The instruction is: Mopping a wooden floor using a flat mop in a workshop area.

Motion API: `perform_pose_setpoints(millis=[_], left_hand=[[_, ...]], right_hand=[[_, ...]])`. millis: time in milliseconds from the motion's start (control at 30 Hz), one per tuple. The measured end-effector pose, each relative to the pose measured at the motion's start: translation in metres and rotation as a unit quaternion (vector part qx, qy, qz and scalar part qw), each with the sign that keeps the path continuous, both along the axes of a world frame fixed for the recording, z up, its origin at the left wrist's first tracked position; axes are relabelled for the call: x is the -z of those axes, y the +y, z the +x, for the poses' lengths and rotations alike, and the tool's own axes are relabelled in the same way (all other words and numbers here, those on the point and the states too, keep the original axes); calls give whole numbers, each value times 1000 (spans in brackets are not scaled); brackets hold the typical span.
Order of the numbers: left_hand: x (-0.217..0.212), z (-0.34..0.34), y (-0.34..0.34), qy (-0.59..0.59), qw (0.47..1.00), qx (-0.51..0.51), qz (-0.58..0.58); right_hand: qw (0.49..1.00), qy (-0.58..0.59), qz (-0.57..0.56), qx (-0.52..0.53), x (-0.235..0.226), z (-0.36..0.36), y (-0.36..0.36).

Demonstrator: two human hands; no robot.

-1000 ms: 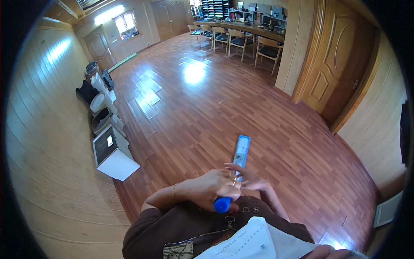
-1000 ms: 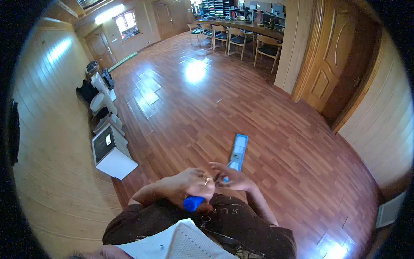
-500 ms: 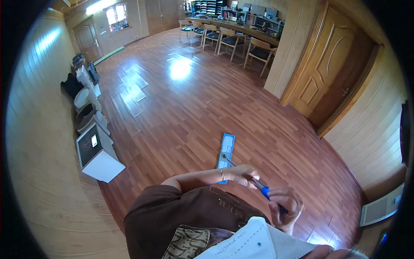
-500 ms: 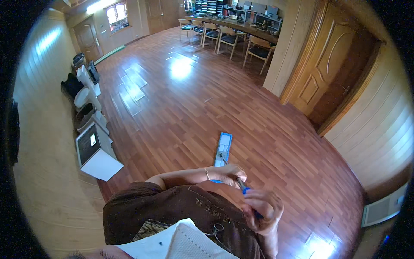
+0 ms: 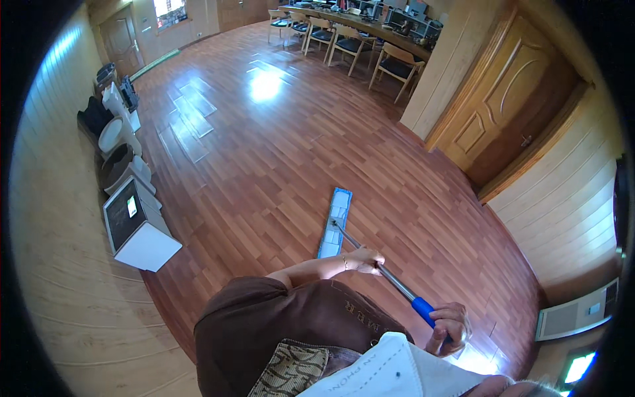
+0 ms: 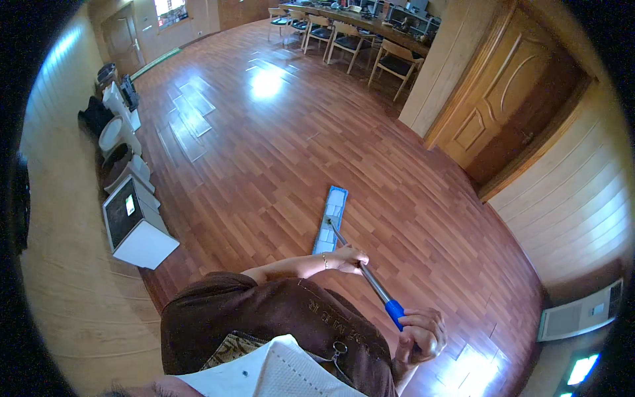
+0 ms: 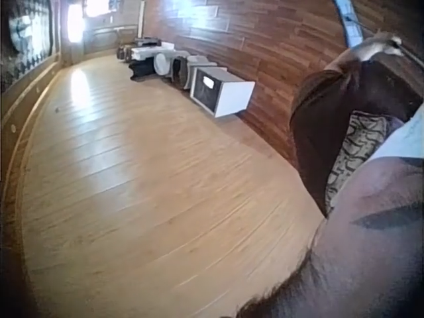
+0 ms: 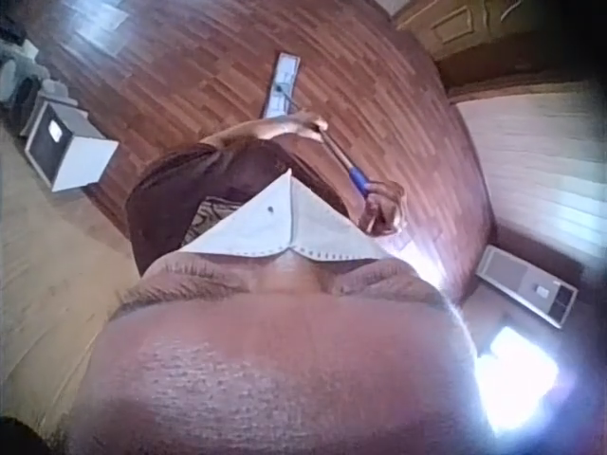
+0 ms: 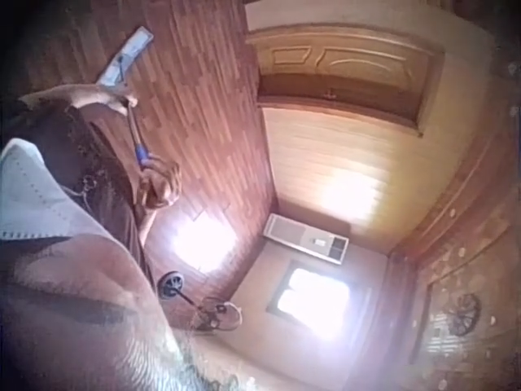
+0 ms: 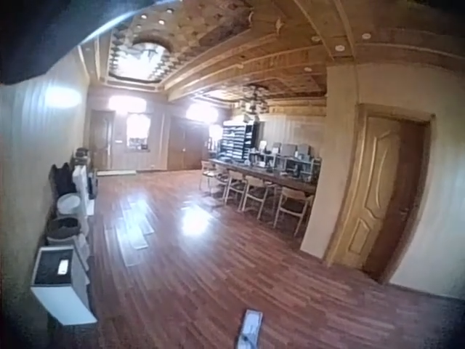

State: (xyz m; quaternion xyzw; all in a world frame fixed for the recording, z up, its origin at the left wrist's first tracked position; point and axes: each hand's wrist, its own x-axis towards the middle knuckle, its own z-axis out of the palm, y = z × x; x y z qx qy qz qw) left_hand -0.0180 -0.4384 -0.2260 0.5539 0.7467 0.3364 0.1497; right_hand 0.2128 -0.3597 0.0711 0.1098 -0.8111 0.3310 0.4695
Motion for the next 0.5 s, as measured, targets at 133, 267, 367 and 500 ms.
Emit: perform_pose_setpoints(millis=[133,267,367,500], left_hand=[[6,-10,-23,-3,995,-80,58],[13,-20,-58,7,985,-163,47],[13,-16,-87,4,971,-233,56],[4,-11,-137,-6,954,-294,62]], right_hand=[[997,-32,14,-73,7,-19,2],[982,-75,12,-170,1,-42,-5],[966,-82,0,-243,2,-59,-8],[930,-77,1,-359,0,-86,-7]])
